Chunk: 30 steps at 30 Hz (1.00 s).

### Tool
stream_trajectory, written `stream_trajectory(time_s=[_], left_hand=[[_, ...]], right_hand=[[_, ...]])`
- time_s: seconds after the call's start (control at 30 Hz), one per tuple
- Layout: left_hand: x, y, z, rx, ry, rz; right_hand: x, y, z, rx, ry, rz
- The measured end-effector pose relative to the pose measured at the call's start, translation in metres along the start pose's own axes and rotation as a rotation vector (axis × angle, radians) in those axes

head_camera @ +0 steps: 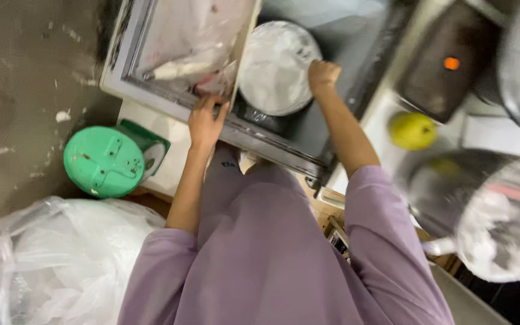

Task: The person stirs white frosting in a metal bowl, retrieves a container from a freezer, wipes their hands with a cloth, and pours liquid topping into the bowl.

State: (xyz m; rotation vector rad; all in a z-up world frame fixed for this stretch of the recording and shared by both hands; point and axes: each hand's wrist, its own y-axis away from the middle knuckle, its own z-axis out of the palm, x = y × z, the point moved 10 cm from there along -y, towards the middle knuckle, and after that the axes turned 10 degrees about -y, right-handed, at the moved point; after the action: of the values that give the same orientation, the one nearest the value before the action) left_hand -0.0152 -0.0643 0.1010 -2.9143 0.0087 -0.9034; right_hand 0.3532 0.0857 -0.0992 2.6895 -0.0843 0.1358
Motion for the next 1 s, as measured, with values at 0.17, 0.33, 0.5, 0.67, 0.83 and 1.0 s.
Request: stream_trajectory(time_s=[0.17,0.33,0.5,0.67,0.83,1.0], left_hand=[[-0.008,-0.013,0.009,0.164,-0.177,0.102],[-0.007,-0.002,-0.011,0.301,-0.07,-0.012],[-0.002,0.0,-0.02,0.314,-0.069,-0.048],[-0.002,-0.001,-0.023,0.307,-0.041,-0.073],[-0.002,-0.004,-0.021,0.313,-0.079,-0.064],[-0.003,-0.003,-0.016,0.305,-0.14,-0.044]], right_hand=[[-0.008,-0.05,0.089,-0.056,0.361,-0.185],[0.002,-0.084,0.151,-0.152,0.705,-0.299],[0.001,-0.099,0.199,-0.255,0.742,-0.314],[-0.033,-0.051,0.24,-0.37,0.368,-0.335],[-0.137,0.003,0.222,-0.414,-0.144,-0.439],[-0.174,0.023,0.204,-0.897,-0.547,-0.267]])
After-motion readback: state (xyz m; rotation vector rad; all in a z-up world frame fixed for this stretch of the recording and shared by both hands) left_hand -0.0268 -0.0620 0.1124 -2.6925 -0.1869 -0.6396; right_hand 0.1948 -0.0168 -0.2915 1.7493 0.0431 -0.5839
